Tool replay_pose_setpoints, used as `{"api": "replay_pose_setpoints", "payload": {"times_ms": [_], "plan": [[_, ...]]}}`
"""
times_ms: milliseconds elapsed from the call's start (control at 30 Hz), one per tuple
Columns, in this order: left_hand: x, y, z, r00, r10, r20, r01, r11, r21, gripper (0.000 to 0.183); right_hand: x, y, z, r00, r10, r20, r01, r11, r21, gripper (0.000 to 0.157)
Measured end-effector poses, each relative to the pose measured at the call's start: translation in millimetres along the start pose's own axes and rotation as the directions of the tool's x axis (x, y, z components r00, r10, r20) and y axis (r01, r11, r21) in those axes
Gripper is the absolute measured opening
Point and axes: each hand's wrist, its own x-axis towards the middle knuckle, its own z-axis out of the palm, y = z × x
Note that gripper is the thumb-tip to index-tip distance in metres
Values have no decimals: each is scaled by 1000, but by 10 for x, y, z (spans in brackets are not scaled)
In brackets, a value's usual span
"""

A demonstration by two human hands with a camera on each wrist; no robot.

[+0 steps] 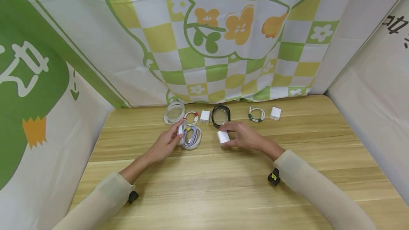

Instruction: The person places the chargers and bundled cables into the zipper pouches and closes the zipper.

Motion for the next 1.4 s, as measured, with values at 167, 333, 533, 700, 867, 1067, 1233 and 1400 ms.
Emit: {"api": "replay_pose_setpoints", "payload": {"times_ms": [167,333,533,700,867,1067,1233,1400], "plan": [[-3,1,2,1000,4,-5,-4,1000,7,59,98,-53,29,1000,-6,10,6,1000,17,55],[-6,-2,4,1000,2,-7,-2,1000,6,59,201,-114,56,1000,-27,4,27,999,17,54],[1,-12,13,1000,-1,-10,1,1000,-10,59,321,-197,89,998,-59,-14,59,998,15,54],[5,-20,20,1000,6,-21,-6,1000,-10,58,409,-241,132,999,-39,-8,39,999,17,53],[6,-21,21,1000,10,-23,-10,1000,-1,58,488,-277,163,1000,-21,2,21,1000,6,55],[6,-16,22,1000,10,-17,-10,1000,-2,59,581,-322,220,999,-41,-16,41,999,8,53],[1,3,15,1000,0,-16,-1,1000,-9,59,651,-369,275,998,-45,-35,45,999,-6,52],[1,15,8,1000,-7,-14,7,1000,-10,59,715,-399,330,998,-54,-42,53,998,-18,53]]}}
